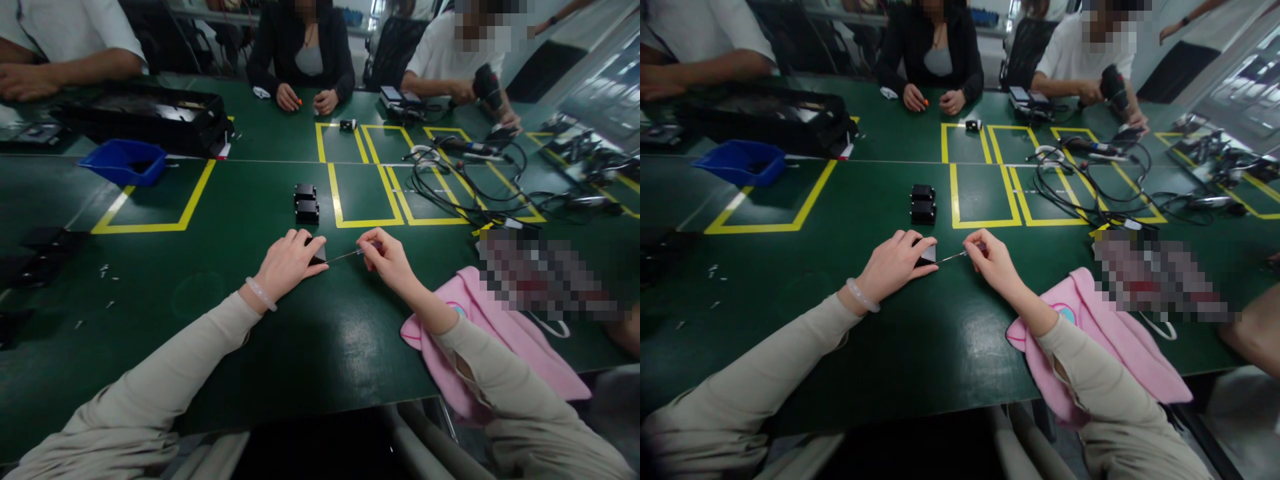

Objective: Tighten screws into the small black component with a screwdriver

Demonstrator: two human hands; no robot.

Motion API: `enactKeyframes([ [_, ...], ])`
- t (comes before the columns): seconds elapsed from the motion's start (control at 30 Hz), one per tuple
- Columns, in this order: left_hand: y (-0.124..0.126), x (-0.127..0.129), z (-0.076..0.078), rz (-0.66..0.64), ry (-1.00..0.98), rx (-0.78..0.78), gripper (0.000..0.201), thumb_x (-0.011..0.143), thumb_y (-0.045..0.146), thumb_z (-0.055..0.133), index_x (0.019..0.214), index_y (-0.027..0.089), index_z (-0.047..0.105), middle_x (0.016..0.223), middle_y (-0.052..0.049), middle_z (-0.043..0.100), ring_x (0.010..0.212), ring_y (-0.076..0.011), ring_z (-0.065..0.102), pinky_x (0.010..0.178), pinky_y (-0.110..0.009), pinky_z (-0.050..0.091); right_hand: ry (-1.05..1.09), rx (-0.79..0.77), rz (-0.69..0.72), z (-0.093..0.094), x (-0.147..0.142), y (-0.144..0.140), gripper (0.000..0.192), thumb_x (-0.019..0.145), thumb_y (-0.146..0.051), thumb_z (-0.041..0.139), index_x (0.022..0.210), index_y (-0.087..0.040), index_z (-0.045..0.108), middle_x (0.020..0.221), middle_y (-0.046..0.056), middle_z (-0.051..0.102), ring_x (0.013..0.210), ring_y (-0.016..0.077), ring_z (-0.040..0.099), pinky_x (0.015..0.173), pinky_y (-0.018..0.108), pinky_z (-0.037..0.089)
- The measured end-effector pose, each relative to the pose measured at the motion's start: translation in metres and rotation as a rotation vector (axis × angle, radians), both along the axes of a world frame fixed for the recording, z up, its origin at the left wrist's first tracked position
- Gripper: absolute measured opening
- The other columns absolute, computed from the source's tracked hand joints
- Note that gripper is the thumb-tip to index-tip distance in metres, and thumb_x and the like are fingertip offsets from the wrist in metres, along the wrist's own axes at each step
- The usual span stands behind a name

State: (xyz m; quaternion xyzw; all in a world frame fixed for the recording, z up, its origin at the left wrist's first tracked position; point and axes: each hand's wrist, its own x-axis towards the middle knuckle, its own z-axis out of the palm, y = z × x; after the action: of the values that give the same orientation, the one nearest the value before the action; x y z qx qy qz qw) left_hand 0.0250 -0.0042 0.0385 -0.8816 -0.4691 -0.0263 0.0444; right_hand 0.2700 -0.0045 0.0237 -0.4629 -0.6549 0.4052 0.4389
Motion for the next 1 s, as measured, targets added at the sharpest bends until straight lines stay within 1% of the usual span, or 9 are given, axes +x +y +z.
enactKeyframes([
  [0.07, 0.0, 0.002, 0.0, -0.008, -0.002, -0.004, 0.054, 0.102, 0.055, 0.056, 0.142, 0.018, 0.053, 0.125, -0.015, 0.062, 0.11, -0.0304, 0.056, 0.084, -0.038, 0.05, -0.009, -0.007, -0.001, -0.002, 0.002, 0.0, 0.028, 0.097, -0.049, 0.06, 0.089, -0.022, 0.057, 0.054, -0.009, 0.049, 0.044, 0.0098, 0.047, 0.048, 0.025, 0.035],
  [0.23, 0.0, 0.003, -0.004, -0.001, -0.047, -0.022, 0.055, 0.103, 0.056, 0.055, 0.141, 0.016, 0.051, 0.125, -0.015, 0.062, 0.111, -0.0298, 0.056, 0.088, -0.038, 0.05, 0.054, -0.039, -0.007, -0.008, 0.005, 0.001, 0.027, 0.093, -0.044, 0.064, 0.105, -0.022, 0.053, 0.056, -0.011, 0.05, 0.045, 0.0106, 0.049, 0.048, 0.025, 0.037],
  [0.33, -0.002, 0.003, -0.006, 0.01, -0.069, -0.034, 0.054, 0.103, 0.054, 0.055, 0.141, 0.016, 0.051, 0.125, -0.015, 0.061, 0.111, -0.0285, 0.057, 0.088, -0.037, 0.051, 0.038, 0.002, -0.034, -0.008, 0.005, 0.0, 0.021, 0.092, -0.04, 0.065, 0.096, -0.022, 0.054, 0.062, -0.008, 0.054, 0.049, 0.0098, 0.052, 0.051, 0.025, 0.04],
  [0.47, -0.003, 0.004, -0.009, 0.036, -0.079, -0.009, 0.052, 0.104, 0.053, 0.055, 0.142, 0.019, 0.051, 0.125, -0.014, 0.061, 0.11, -0.028, 0.059, 0.083, -0.034, 0.051, -0.035, 0.064, -0.063, -0.008, 0.006, -0.001, 0.023, 0.093, -0.039, 0.066, 0.083, -0.022, 0.054, 0.056, -0.008, 0.049, 0.046, 0.0084, 0.045, 0.049, 0.025, 0.033],
  [0.57, -0.003, 0.006, -0.011, 0.055, -0.093, 0.002, 0.049, 0.103, 0.052, 0.057, 0.141, 0.02, 0.054, 0.126, -0.014, 0.061, 0.112, -0.0287, 0.059, 0.083, -0.035, 0.052, -0.021, 0.063, -0.051, -0.01, 0.006, -0.002, 0.019, 0.094, -0.038, 0.065, 0.088, -0.023, 0.056, 0.057, -0.008, 0.048, 0.046, 0.0085, 0.044, 0.048, 0.025, 0.032],
  [0.67, -0.001, 0.006, -0.014, 0.06, -0.101, -0.007, 0.049, 0.101, 0.052, 0.06, 0.139, 0.021, 0.056, 0.126, -0.014, 0.062, 0.113, -0.0291, 0.059, 0.084, -0.036, 0.053, -0.007, 0.093, -0.056, -0.01, 0.006, -0.002, 0.016, 0.094, -0.035, 0.067, 0.098, -0.023, 0.058, 0.068, -0.006, 0.055, 0.05, 0.0091, 0.049, 0.05, 0.026, 0.036],
  [0.73, 0.0, 0.006, -0.015, 0.057, -0.105, -0.003, 0.049, 0.101, 0.052, 0.06, 0.139, 0.02, 0.056, 0.125, -0.014, 0.062, 0.112, -0.0291, 0.059, 0.084, -0.036, 0.053, -0.036, 0.13, -0.059, -0.01, 0.007, -0.002, 0.016, 0.094, -0.036, 0.068, 0.094, -0.023, 0.058, 0.07, -0.004, 0.056, 0.054, 0.0096, 0.05, 0.052, 0.026, 0.036],
  [0.83, 0.0, 0.005, -0.016, 0.05, -0.111, 0.01, 0.049, 0.102, 0.052, 0.059, 0.139, 0.02, 0.056, 0.125, -0.014, 0.062, 0.111, -0.0287, 0.059, 0.083, -0.036, 0.053, -0.067, 0.147, -0.043, -0.01, 0.009, -0.001, 0.023, 0.096, -0.039, 0.067, 0.085, -0.023, 0.056, 0.063, -0.005, 0.053, 0.053, 0.0097, 0.046, 0.052, 0.026, 0.034],
  [1.0, 0.0, 0.005, -0.017, 0.047, -0.115, 0.018, 0.048, 0.101, 0.051, 0.06, 0.138, 0.02, 0.058, 0.124, -0.014, 0.063, 0.11, -0.029, 0.06, 0.082, -0.036, 0.053, 0.025, 0.086, -0.029, -0.013, 0.009, 0.001, 0.019, 0.098, -0.04, 0.065, 0.096, -0.023, 0.058, 0.064, -0.007, 0.053, 0.047, 0.0081, 0.048, 0.048, 0.025, 0.034],
])
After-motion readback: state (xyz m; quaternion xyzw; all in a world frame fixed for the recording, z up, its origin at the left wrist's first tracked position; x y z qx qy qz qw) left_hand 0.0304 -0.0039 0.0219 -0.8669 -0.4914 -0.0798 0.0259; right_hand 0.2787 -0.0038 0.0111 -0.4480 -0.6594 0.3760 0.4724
